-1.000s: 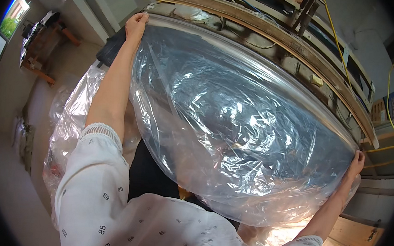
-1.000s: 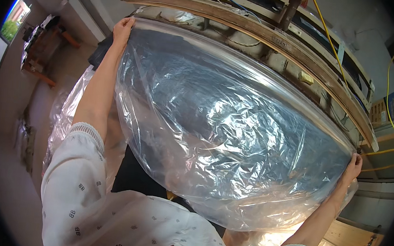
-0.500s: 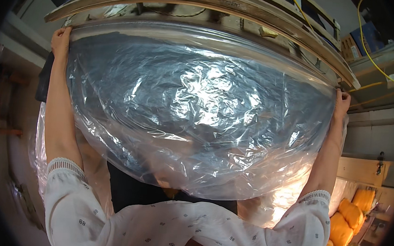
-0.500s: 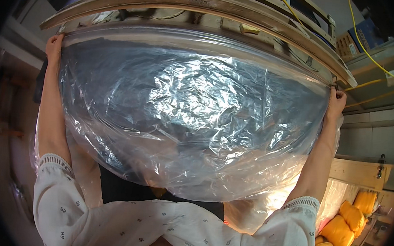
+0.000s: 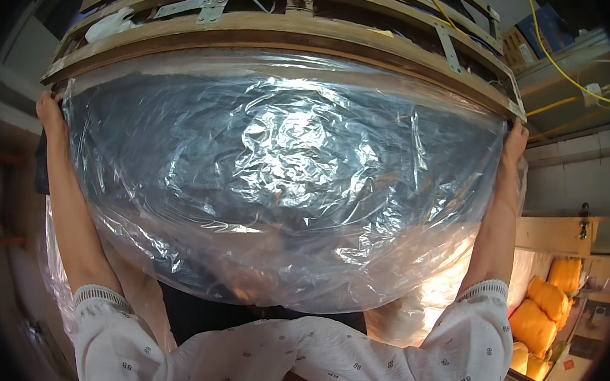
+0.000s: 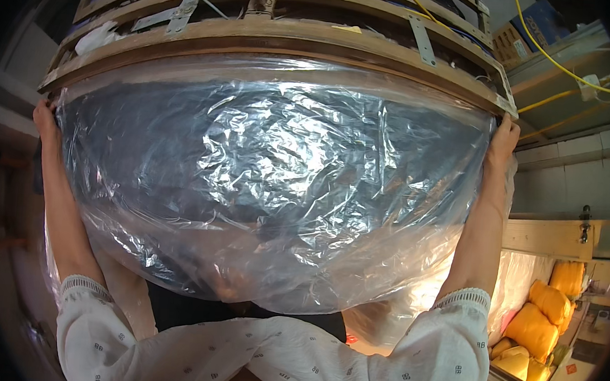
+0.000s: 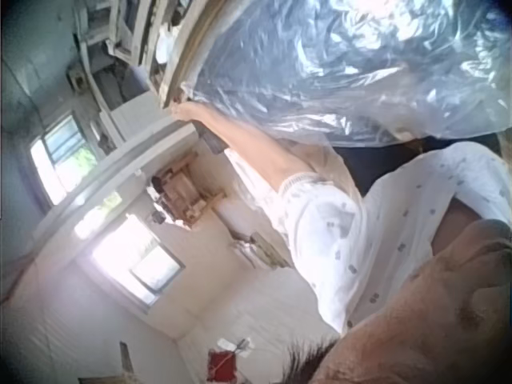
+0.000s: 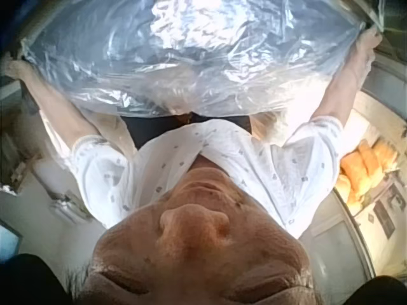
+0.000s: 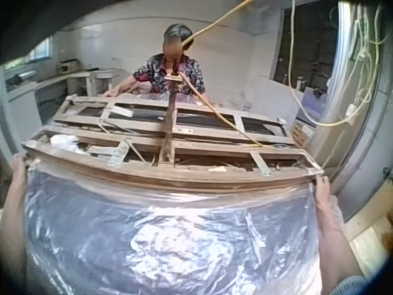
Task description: Wrapping a large mattress or foam block in protective plastic sheeting on an industrial floor.
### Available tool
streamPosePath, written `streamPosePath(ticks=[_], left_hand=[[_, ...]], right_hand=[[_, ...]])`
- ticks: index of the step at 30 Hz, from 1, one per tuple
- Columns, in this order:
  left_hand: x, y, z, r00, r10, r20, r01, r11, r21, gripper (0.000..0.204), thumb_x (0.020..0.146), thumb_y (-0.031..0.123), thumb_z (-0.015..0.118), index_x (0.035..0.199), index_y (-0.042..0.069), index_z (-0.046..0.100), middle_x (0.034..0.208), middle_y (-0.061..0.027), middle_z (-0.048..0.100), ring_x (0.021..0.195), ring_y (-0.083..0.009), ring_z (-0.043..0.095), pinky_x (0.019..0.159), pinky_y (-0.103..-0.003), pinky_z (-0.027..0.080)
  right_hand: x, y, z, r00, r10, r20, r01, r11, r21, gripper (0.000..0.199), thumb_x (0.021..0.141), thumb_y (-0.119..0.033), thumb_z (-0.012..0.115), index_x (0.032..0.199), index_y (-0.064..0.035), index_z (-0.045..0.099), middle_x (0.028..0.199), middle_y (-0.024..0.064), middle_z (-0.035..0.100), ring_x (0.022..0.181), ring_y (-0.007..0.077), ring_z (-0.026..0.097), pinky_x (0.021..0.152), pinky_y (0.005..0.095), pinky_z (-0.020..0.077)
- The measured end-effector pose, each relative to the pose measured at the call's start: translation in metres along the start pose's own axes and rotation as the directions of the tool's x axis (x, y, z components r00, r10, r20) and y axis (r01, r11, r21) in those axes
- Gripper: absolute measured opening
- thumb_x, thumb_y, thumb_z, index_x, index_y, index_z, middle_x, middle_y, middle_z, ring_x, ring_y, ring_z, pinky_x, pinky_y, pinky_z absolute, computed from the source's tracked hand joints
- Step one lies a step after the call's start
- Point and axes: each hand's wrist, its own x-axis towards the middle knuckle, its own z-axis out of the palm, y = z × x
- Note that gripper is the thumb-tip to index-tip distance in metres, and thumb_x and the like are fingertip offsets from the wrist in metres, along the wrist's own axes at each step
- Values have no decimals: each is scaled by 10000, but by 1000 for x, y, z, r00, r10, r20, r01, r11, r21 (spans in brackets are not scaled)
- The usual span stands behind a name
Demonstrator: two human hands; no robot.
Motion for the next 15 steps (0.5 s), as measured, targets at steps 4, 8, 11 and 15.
streamPosePath(ticks=[4,8,11,15], left_hand=[[-50,47,50,973,-180,142,54,783,619,486,887,437,503,1080,7,619,1045,-139,611,1047,-198,530,904,-312,388],[6,15,-73,941,209,265,-300,878,372,385,881,328,554,1117,32,626,1076,-98,643,1005,-190,579,899,-296,409],[20,5,-88,981,54,188,-118,928,354,484,882,410,531,1160,19,598,1120,-125,623,1012,-202,576,859,-321,447],[114,43,-271,959,174,226,-284,507,814,622,883,535,419,1138,-5,593,1153,-195,591,1054,-338,561,887,-408,432]], right_hand=[[10,14,-21,998,-53,28,56,990,-129,542,878,-451,458,999,61,588,1016,276,594,974,413,541,846,431,400],[-59,-62,-8,934,-327,146,357,876,-325,267,836,-325,553,855,-59,575,876,159,614,837,379,574,724,438,445],[-125,-89,-74,818,-417,396,491,865,-102,192,781,-220,613,745,-56,521,753,112,566,732,330,538,654,422,409],[-184,-101,-99,719,-545,431,606,796,-4,175,780,-213,618,835,-63,547,916,86,545,893,278,519,774,385,384]])
